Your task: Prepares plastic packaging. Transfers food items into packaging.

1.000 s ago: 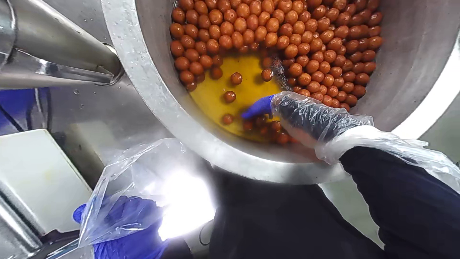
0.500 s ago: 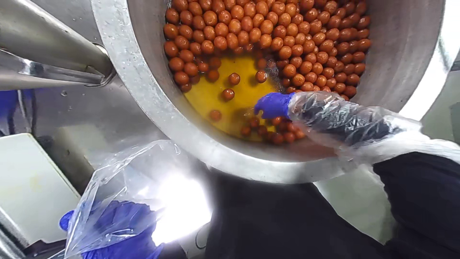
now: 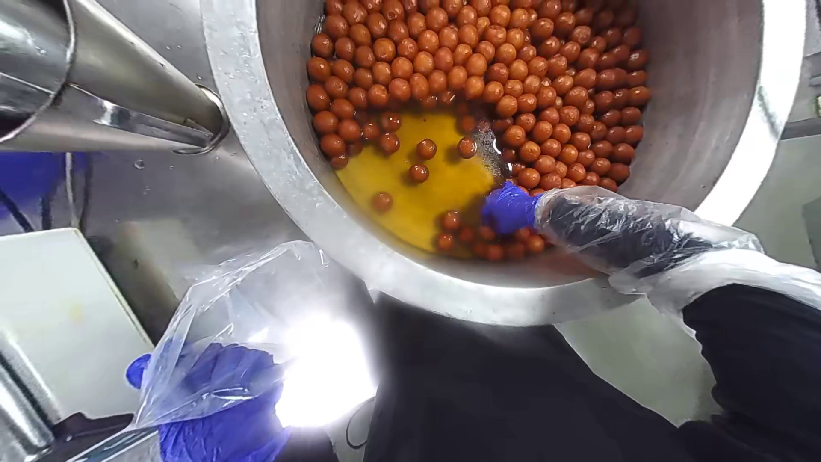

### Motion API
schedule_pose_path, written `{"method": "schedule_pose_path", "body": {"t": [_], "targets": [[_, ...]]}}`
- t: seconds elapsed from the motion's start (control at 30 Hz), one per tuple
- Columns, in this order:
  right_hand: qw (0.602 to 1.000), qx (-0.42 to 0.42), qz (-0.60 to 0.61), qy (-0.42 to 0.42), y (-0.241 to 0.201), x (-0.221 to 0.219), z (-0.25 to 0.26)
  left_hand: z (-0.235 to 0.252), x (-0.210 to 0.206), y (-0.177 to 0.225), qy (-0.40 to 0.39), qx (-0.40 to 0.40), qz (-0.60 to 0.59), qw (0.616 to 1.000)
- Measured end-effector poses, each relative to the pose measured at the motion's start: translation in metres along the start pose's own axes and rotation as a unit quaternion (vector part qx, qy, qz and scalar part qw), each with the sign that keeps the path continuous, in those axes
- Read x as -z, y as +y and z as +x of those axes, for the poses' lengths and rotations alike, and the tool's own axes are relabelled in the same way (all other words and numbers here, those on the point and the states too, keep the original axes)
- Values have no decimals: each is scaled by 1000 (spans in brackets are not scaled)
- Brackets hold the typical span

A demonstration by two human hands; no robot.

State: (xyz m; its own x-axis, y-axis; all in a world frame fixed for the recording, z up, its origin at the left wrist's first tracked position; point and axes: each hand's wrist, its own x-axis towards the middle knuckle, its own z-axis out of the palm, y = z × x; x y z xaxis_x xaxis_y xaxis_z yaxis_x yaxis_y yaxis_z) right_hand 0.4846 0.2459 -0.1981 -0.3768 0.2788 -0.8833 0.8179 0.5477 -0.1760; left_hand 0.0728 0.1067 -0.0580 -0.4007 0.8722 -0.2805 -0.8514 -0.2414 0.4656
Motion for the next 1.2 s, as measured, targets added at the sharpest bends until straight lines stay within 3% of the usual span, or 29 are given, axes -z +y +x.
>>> {"method": "schedule_pose_path", "body": {"t": [0.1, 0.17, 0.33, 0.53, 0.6, 0.73, 0.83, 0.93, 1.1, 1.2], "targets": [[998, 24, 39, 38, 1, -10, -4, 2, 21, 7, 10, 2, -1, 1000], [998, 27, 46, 16, -5, -10, -1, 2, 26, 9, 10, -1, -3, 1000], [990, 11, 134, -42, -18, -6, 10, -2, 15, 4, 21, -5, -25, 999], [967, 77, 240, -42, -27, -1, -1, -4, 2, -2, 15, -30, -11, 999], [941, 92, 326, -1, -29, 8, -14, -6, -4, -6, 32, -52, 13, 998], [848, 161, 500, 72, -30, 25, -44, -9, -3, -4, 80, -42, 29, 995], [761, 228, 602, 78, -35, 39, -67, -9, 4, 2, 50, 2, 36, 998], [684, 263, 676, 77, -45, 45, -85, -5, 22, 7, 23, -11, 1, 1000], [637, 263, 714, 125, -59, 43, -97, -7, 16, 7, 13, 9, 12, 1000], [642, 241, 708, 168, -64, 41, -102, -8, 10, 6, 38, 10, 15, 999]]}}
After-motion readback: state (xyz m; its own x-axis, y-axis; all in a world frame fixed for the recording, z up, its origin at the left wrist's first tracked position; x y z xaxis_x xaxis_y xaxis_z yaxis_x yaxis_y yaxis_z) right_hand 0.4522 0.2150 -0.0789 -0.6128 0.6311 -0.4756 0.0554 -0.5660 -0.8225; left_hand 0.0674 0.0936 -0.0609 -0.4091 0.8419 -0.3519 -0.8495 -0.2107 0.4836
